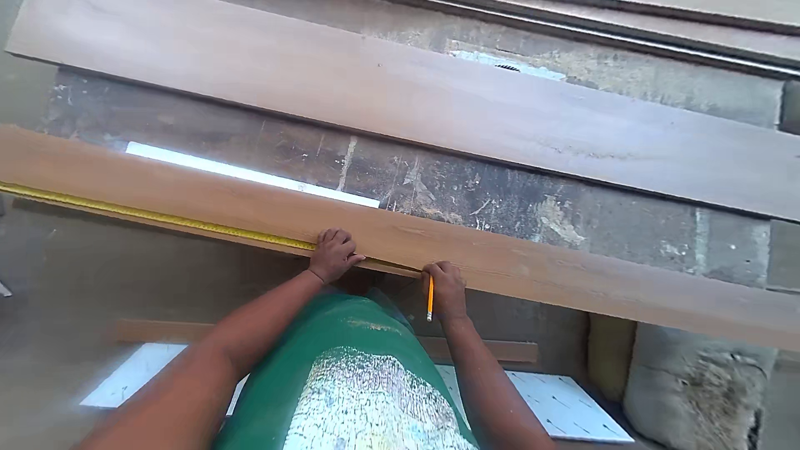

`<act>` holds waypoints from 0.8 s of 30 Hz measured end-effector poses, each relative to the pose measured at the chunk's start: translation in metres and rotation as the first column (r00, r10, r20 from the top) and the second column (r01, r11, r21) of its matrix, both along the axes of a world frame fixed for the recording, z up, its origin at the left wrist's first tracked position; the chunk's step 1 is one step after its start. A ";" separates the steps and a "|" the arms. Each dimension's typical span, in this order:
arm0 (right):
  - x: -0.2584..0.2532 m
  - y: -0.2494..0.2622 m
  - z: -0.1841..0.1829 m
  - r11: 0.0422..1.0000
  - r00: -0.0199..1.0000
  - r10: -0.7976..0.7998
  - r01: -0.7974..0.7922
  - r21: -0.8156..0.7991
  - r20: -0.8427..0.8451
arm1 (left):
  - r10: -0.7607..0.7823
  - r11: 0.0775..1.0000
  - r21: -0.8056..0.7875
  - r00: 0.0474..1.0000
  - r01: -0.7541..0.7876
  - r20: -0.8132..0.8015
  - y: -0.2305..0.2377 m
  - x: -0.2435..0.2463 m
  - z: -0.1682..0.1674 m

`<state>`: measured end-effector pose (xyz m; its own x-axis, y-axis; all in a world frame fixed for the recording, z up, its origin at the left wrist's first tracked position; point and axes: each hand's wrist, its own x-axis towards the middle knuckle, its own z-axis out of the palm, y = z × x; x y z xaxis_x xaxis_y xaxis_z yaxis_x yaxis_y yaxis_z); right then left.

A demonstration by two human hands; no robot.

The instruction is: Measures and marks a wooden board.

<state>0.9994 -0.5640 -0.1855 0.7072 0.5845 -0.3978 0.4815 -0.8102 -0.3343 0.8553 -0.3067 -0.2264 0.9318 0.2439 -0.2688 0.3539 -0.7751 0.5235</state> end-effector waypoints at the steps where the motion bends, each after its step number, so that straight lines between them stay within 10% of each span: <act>1: 0.001 0.000 0.000 1.000 1.000 -0.007 0.007 -0.022 -0.018 | 0.004 1.000 0.012 1.000 -0.004 0.014 -0.001 0.001 -0.001; 19: -0.007 0.004 -0.012 0.995 0.998 -0.053 0.051 -0.089 -0.024 | -0.070 0.997 0.036 0.992 0.066 0.104 -0.028 0.023 -0.010; 24: -0.028 0.003 -0.039 0.966 0.969 0.027 -0.088 0.242 0.246 | -0.049 0.999 0.020 0.996 0.048 0.077 -0.031 0.027 -0.008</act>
<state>0.9714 -0.5609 -0.2240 0.7259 0.6854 -0.0582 0.6150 -0.6845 -0.3914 0.8825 -0.3377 -0.2349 0.9604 0.2020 -0.1919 0.2748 -0.7998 0.5336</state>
